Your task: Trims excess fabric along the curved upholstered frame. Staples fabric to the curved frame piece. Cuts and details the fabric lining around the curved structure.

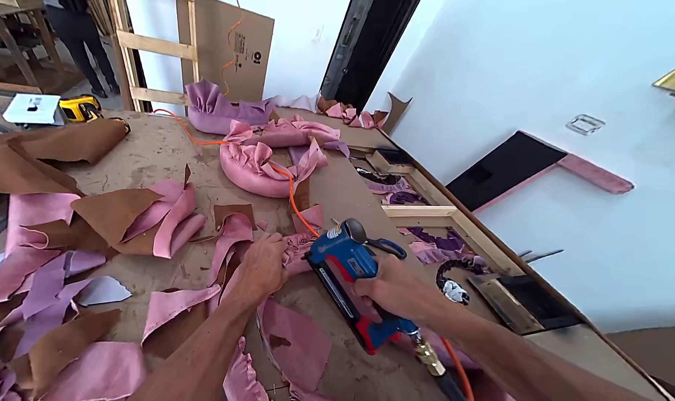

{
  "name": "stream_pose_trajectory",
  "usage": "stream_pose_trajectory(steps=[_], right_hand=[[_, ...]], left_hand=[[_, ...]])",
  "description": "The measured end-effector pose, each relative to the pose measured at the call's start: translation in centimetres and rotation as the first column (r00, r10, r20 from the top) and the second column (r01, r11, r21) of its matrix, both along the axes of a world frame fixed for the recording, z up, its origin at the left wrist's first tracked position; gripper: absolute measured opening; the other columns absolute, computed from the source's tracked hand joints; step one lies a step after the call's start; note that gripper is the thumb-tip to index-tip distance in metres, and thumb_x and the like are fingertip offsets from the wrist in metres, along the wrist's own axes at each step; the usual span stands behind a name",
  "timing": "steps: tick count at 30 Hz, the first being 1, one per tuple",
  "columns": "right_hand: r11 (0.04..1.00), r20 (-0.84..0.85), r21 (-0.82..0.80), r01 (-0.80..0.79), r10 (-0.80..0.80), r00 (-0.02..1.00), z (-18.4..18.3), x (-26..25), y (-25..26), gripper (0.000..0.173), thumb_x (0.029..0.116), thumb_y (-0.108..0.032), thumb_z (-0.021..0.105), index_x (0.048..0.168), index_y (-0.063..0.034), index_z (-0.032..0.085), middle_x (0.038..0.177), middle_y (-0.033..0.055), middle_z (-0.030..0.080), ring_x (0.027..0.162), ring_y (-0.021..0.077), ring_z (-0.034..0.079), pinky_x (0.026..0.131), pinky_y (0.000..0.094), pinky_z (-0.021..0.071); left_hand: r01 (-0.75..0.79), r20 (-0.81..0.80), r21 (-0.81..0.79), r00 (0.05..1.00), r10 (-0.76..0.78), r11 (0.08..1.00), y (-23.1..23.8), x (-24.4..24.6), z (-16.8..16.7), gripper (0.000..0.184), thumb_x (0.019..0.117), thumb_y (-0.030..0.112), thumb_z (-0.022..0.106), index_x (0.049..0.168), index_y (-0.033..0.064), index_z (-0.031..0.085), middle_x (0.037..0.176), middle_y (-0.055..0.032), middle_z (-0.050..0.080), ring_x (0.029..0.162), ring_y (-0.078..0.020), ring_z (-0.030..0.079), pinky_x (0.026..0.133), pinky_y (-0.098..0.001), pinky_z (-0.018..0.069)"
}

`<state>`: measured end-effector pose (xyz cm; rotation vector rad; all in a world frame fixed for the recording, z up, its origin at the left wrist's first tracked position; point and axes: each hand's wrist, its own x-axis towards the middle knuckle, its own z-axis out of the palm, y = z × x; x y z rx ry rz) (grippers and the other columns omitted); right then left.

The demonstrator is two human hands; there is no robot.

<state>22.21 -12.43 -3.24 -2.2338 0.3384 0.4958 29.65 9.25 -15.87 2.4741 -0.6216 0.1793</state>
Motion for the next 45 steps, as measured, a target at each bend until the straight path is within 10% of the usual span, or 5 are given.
stream_pose_trajectory(steps=[30,37,41,45], right_hand=[[0.951,0.06,-0.306,-0.037,0.058,0.996,-2.4,-0.8,3.5,0.009,0.0835,-0.016,0.071,0.091,-0.0135,0.069,0.066,0.0075,0.066,0.051,0.0221,0.062,0.047,0.0429,0.0515],[0.918,-0.018,-0.393,-0.048,0.045,0.999,-2.2,0.4,4.1,0.02,0.0816,-0.024,0.073,0.074,-0.0096,0.063,0.064,0.0082,0.063,0.055,0.0236,0.063,0.053,0.0465,0.0523],[0.986,0.194,-0.169,-0.002,0.036,0.98,1.3,-0.5,0.5,0.018,0.0877,-0.02,0.075,0.1,-0.0087,0.069,0.067,0.0109,0.065,0.052,0.0246,0.063,0.052,0.0467,0.0547],[0.917,0.444,-0.378,-0.128,0.301,0.844,6.0,-6.4,-4.6,0.021,0.0845,-0.027,0.071,0.104,-0.0198,0.067,0.077,-0.0028,0.065,0.066,0.0135,0.064,0.056,0.0422,0.054]], left_hand=[[-0.132,-0.074,-0.047,0.989,0.128,0.99,-0.8,-0.1,0.5,0.019,0.0798,0.015,0.076,0.096,0.0065,0.076,0.105,-0.0078,0.069,0.103,-0.0276,0.066,0.085,-0.0494,0.0558],[-0.129,-0.1,-0.161,0.988,0.114,0.979,0.3,0.3,0.4,0.018,0.0918,0.01,0.067,0.107,0.0043,0.076,0.113,-0.0129,0.072,0.106,-0.0309,0.069,0.093,-0.0561,0.0549],[-0.226,-0.115,-0.39,0.974,0.197,0.893,1.1,-0.1,0.6,0.023,0.1029,0.012,0.056,0.118,0.0048,0.072,0.123,-0.0141,0.07,0.114,-0.0288,0.067,0.101,-0.0535,0.0523],[-0.378,-0.177,-0.543,0.924,0.338,0.75,1.5,0.1,0.6,0.024,0.1053,0.018,0.056,0.116,0.0034,0.072,0.105,-0.0164,0.073,0.099,-0.0296,0.071,0.092,-0.055,0.0556]])
